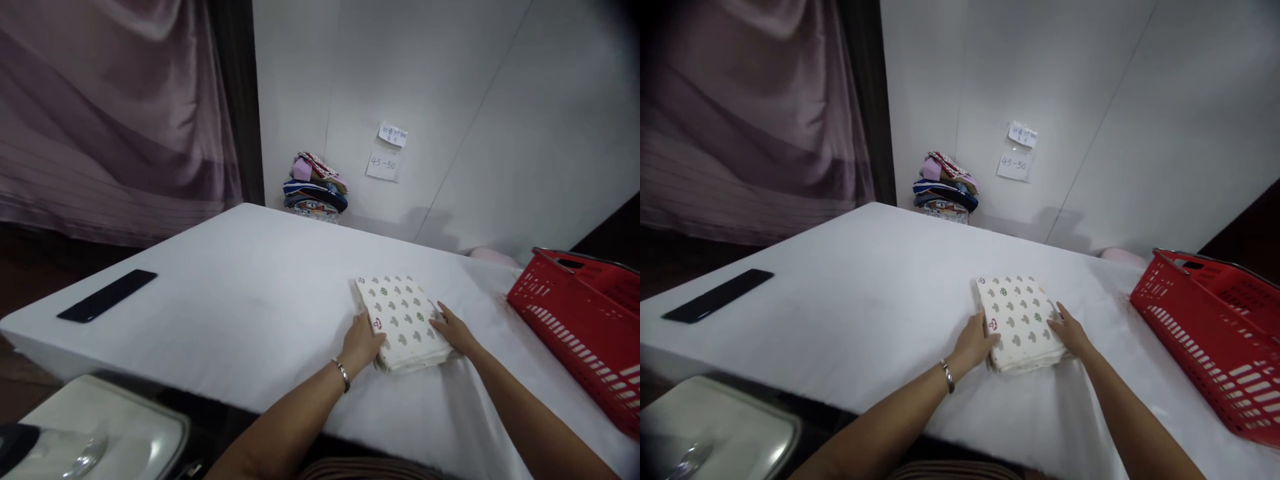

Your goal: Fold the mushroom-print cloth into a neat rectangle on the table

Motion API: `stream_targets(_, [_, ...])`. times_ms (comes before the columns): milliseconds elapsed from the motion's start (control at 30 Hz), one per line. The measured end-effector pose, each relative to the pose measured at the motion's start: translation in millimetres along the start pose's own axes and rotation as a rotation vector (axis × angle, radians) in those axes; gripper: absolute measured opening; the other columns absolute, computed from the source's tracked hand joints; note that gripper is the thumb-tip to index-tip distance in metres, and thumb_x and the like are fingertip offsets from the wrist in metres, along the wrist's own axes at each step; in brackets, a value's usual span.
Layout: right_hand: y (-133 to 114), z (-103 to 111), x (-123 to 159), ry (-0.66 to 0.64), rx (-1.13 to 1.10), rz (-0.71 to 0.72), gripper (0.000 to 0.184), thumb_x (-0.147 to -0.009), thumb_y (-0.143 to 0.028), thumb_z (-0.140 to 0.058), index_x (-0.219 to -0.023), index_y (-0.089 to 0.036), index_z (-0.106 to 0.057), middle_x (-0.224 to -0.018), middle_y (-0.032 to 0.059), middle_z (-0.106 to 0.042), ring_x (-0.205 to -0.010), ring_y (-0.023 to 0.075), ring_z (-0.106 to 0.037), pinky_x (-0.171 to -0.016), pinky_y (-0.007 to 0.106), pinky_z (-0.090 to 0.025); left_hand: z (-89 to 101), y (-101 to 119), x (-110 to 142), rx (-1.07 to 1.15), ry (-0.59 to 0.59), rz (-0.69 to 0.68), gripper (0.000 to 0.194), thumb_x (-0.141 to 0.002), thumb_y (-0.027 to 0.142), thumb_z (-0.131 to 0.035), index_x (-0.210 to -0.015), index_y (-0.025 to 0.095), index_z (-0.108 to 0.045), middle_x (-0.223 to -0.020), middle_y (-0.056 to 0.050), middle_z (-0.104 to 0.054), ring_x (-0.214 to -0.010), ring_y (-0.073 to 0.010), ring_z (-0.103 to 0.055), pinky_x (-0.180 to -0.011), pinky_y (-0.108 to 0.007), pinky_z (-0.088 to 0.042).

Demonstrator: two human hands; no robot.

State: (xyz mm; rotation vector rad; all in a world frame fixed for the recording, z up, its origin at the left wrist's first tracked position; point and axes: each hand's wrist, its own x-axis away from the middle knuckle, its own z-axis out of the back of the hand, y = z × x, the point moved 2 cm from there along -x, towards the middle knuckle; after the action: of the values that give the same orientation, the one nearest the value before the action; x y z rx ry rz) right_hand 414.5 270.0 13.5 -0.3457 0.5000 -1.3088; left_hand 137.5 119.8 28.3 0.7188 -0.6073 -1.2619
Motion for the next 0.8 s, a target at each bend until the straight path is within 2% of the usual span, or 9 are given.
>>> stream_targets(100, [-33, -1, 5, 0.041, 0.186, 0.212, 0.055, -0.081, -0.037, -0.05, -0.132, -0.015, -0.049, -0.129, 0.0163, -0.055, -0.119, 0.0318, -0.05, -0.098, 0.05, -0.039, 6.6, -9, -7, 0.021, 0.014, 0.056, 0.047, -0.079, 0.047, -0.054, -0.115, 0.018, -0.048, -0.117, -0.013, -0.059, -0.099, -0.0238, -0.06, -0.077, -0.031, -0.047])
stream_targets(167, [-66, -14, 20, 0.054, 0.214, 0.36, 0.053, -0.085, -0.039, -0.046, -0.133, -0.016, -0.047, -0.135, 0.0142, -0.05, -0.127, 0.0287, -0.043, -0.103, 0.049, -0.034, 13.8, -15, -20, 0.039, 0.043, 0.101, 0.048, -0.081, 0.048, -0.051, -0.118, 0.018, -0.048, -0.119, -0.013, -0.058, -0.101, -0.0236, -0.06, -0.078, -0.031, -0.047])
stream_targets(267, [-109, -46, 55, -0.069, 0.265, 0.47, 0.055, -0.091, -0.045, -0.038, -0.141, -0.023, -0.036, -0.145, 0.0101, -0.038, -0.135, 0.0275, -0.031, -0.105, 0.053, -0.029, 23.6, -22, -45, 0.05, 0.087, 0.135, 0.043, -0.083, 0.038, -0.047, -0.12, 0.016, -0.047, -0.124, -0.013, -0.055, -0.105, -0.0225, -0.058, -0.084, -0.032, -0.046])
stream_targets(333, [-127, -64, 77, -0.128, 0.317, 0.574, 0.057, -0.091, -0.047, -0.038, -0.143, -0.023, -0.033, -0.147, 0.0106, -0.035, -0.135, 0.0287, -0.029, -0.107, 0.055, -0.024, 29.2, -25, -61, 0.031, 0.119, 0.123, 0.041, -0.084, 0.029, -0.045, -0.123, 0.016, -0.046, -0.128, -0.013, -0.052, -0.108, -0.0215, -0.057, -0.087, -0.032, -0.045])
stream_targets(400, [-133, -73, 92, -0.106, 0.36, 0.635, 0.059, -0.091, -0.048, -0.039, -0.144, -0.022, -0.031, -0.148, 0.0122, -0.032, -0.136, 0.0304, -0.027, -0.107, 0.056, -0.021, 33.5, -27, -74, -0.013, 0.148, 0.076, 0.043, -0.083, 0.023, -0.043, -0.126, 0.017, -0.045, -0.13, -0.012, -0.051, -0.112, -0.0216, -0.054, -0.09, -0.033, -0.044])
stream_targets(500, [-131, -75, 98, -0.077, 0.398, 0.666, 0.061, -0.092, -0.049, -0.037, -0.145, -0.02, -0.028, -0.148, 0.0127, -0.03, -0.136, 0.0309, -0.026, -0.107, 0.056, -0.022, 36.6, -28, -92, -0.095, 0.169, -0.025, 0.046, -0.083, 0.021, -0.042, -0.129, 0.018, -0.044, -0.134, -0.01, -0.049, -0.12, -0.0234, -0.047, -0.095, -0.036, -0.041])
stream_targets(633, [-129, -71, 95, -0.091, 0.424, 0.668, 0.061, -0.093, -0.049, -0.036, -0.145, -0.019, -0.027, -0.149, 0.0127, -0.029, -0.137, 0.0306, -0.025, -0.107, 0.056, -0.023, 34.2, -27, -114, -0.124, 0.099, -0.135, 0.052, -0.082, 0.017, -0.042, -0.133, 0.018, -0.044, -0.134, -0.008, -0.051, -0.123, -0.0236, -0.044, -0.1, -0.037, -0.037])
stream_targets(800, [-132, -71, 96, -0.102, 0.423, 0.675, 0.062, -0.093, -0.047, -0.037, -0.146, -0.017, -0.026, -0.15, 0.0129, -0.025, -0.138, 0.0308, -0.022, -0.108, 0.056, -0.021, 35.1, -32, -135, -0.099, 0.021, -0.186, 0.044, -0.082, 0.018, -0.043, -0.123, 0.024, -0.057, -0.127, -0.002, -0.059, -0.117, -0.0201, -0.051, -0.099, -0.034, -0.037])
